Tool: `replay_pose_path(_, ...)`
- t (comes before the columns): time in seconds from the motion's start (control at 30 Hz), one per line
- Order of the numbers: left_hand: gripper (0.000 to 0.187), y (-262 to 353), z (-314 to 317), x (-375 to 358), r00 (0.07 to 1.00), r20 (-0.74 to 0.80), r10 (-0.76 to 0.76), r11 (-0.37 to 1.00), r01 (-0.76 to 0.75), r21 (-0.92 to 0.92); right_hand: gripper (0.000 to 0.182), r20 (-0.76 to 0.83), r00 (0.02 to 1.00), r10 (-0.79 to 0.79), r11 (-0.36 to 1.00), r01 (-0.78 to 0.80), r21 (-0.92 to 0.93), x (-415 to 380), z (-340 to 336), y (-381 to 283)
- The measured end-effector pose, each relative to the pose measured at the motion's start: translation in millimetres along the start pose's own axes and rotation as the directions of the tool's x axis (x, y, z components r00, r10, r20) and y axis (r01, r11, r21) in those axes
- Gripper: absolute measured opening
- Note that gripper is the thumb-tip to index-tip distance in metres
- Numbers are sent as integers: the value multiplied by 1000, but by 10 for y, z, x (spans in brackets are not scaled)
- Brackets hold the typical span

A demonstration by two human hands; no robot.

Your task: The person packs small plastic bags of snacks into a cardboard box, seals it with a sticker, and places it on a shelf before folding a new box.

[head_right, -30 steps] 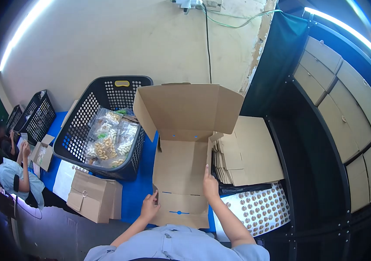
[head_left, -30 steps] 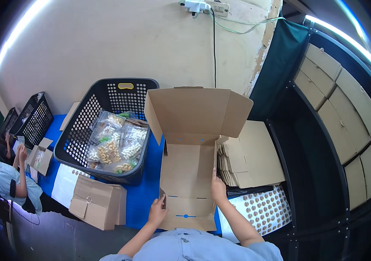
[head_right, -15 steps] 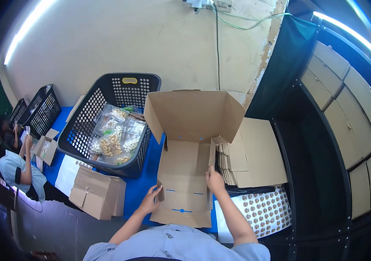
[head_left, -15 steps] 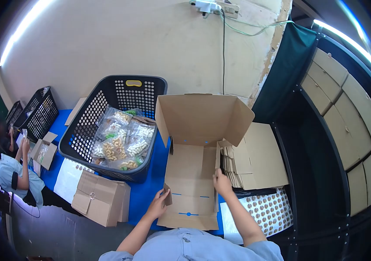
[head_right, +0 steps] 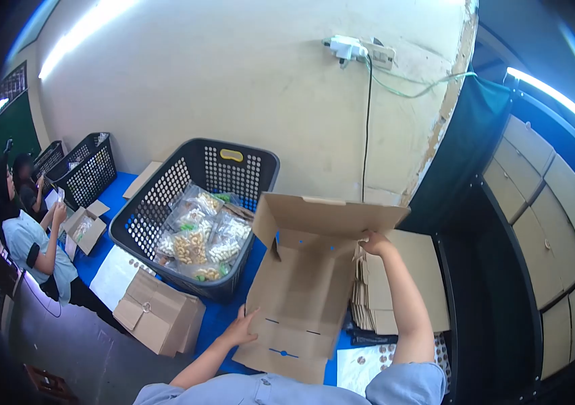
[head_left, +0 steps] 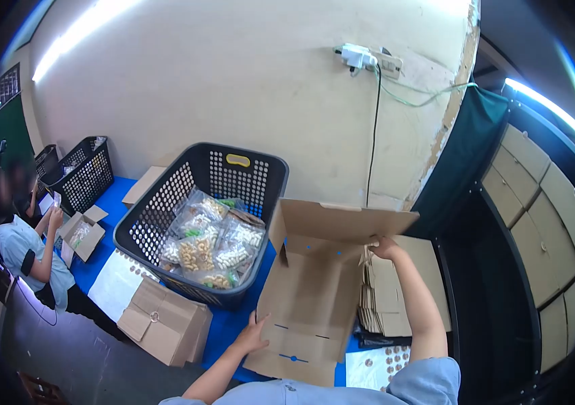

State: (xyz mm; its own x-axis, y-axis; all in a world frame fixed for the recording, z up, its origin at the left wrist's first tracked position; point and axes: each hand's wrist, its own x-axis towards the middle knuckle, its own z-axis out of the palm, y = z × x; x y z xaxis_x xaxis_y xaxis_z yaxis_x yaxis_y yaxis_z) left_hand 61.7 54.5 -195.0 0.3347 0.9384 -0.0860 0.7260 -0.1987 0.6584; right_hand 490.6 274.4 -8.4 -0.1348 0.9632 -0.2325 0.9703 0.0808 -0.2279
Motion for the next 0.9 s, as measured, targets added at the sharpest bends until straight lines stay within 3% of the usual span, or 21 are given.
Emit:
replay_pose_path(0.07,96,-80,143,-22,1000,19,5,999,-4,-51,65,-355,935,-6,871,-169,-461,-153,-141,-111)
replay_pose_path(0.1,96,-151,269,-25,999,-1,39,997,-39,-66,75,-356,934,-42,798,-183,-574,18,-138,-12)
replay_pose_path(0.13,96,-193,317,-3,997,-17,71,994,-72,-80,75,-362,931,-47,798,-183,-574,192,-33,75)
replay_pose_path(0.2,96,-40,194,-27,998,-29,59,994,-62,-89,74,-426,904,45,951,-169,-258,525,278,238)
replay_pose_path(0.27,95,-87,241,-5,1000,2,10,991,-9,-134,74,-229,958,171,983,-149,108,852,625,371)
replay_pose_path(0.43,87,24,31,-62,995,-82,-52,965,29,-260,80,-86,976,201,976,-191,107,928,1205,175)
replay_pose_path(0.5,83,39,-15,-103,986,-147,-77,947,26,-319,81,-137,977,163,983,-149,107,984,1417,210)
replay_pose_path(0.53,79,42,-31,-114,978,-154,-139,890,55,-453,83,-197,970,145,986,-124,111,1020,1489,241)
replay_pose_path(0.57,76,32,-45,-98,968,-154,-197,813,73,-578,83,-147,972,183,977,-163,137,1047,1516,247)
replay_pose_path(0.6,76,-11,-16,-56,964,-166,-206,811,73,-581,83,-147,975,168,980,-149,131,1109,1515,258)
replay_pose_path(0.67,71,-110,48,-9,957,-191,-217,717,24,-696,79,-267,921,282,942,-319,-104,1144,1589,290)
replay_pose_path(0.7,71,-158,86,-28,957,-178,-227,723,43,-689,79,-250,925,288,943,-318,-93,1138,1641,342)
replay_pose_path(0.77,72,-90,3,15,964,-177,-197,682,5,-731,55,-342,899,274,881,-377,-286,1226,1757,513)
replay_pose_path(0.8,72,-38,-74,20,966,-168,-195,692,14,-722,55,-335,898,285,884,-382,-271,1240,1802,527)
replay_pose_path(0.87,76,239,-313,-30,914,200,-353,266,303,-915,52,-283,881,380,898,-424,-113,1140,1708,548)
replay_pose_path(0.9,76,161,-254,-16,914,199,-353,267,302,-915,52,-284,881,380,899,-424,-112,1128,1659,538)
